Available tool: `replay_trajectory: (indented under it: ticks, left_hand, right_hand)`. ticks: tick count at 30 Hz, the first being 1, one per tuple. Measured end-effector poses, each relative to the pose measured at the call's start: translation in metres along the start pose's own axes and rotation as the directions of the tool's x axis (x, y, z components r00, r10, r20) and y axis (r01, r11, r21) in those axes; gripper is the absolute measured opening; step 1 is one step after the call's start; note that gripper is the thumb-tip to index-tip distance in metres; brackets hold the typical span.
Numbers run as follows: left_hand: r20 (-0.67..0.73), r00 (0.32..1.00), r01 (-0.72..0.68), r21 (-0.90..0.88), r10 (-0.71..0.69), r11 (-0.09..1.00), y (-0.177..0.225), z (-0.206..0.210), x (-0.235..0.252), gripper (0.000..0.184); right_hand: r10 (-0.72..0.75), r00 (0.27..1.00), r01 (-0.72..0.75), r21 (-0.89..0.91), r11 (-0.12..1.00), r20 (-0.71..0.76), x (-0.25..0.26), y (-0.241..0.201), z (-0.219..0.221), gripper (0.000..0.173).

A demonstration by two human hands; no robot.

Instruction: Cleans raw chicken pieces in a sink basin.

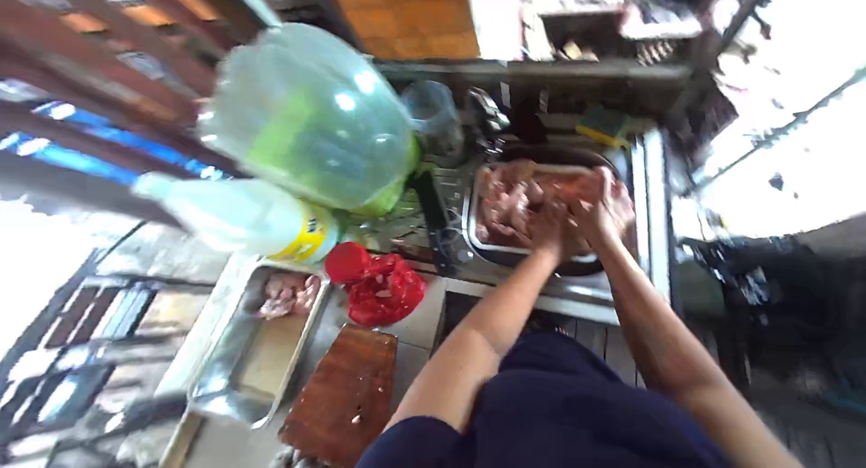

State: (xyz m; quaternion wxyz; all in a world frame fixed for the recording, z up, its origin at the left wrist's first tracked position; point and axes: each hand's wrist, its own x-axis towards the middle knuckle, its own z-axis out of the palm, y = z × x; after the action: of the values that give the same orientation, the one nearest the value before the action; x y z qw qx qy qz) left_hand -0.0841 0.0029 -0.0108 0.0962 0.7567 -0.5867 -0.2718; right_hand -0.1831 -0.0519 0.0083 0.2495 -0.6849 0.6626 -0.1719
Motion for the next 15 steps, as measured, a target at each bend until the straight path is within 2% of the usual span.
replay_trajectory:
  ticks: [1, 3, 6, 8, 11, 15]
  left_hand:
    - [0.038, 0.999, 0.007, -0.070, -0.004, 0.998, -0.002, -0.003, -0.002, 0.083]
    - [0.061, 0.998, -0.023, -0.154, 0.032, 0.988, -0.008, -0.012, -0.006, 0.075]
    - [0.102, 0.995, 0.007, -0.183, 0.012, 0.983, -0.013, -0.025, -0.011, 0.058]
    - [0.075, 0.997, 0.015, -0.164, -0.003, 0.986, -0.011, -0.023, -0.010, 0.057]
    - [0.010, 0.998, -0.053, -0.122, 0.055, 0.991, -0.011, -0.018, -0.009, 0.061]
    - [-0.055, 0.986, -0.164, -0.061, 0.160, 0.985, -0.013, -0.008, 0.005, 0.066]
  right_hand:
    - [0.046, 0.997, -0.045, -0.020, 0.999, 0.058, -0.008, -0.001, 0.009, 0.076]
    - [0.125, 0.984, -0.127, 0.007, 0.992, 0.129, -0.012, -0.008, 0.013, 0.072]
    - [0.099, 0.981, -0.115, 0.091, 0.989, 0.166, -0.009, -0.019, 0.007, 0.070]
    - [0.095, 0.982, -0.110, 0.081, 0.991, 0.165, 0.004, -0.009, 0.014, 0.075]
    - [0.064, 0.984, -0.080, 0.093, 0.992, 0.166, 0.012, -0.006, 0.014, 0.078]
    - [0.051, 0.983, -0.067, 0.087, 0.994, 0.176, 0.025, 0.001, 0.017, 0.073]
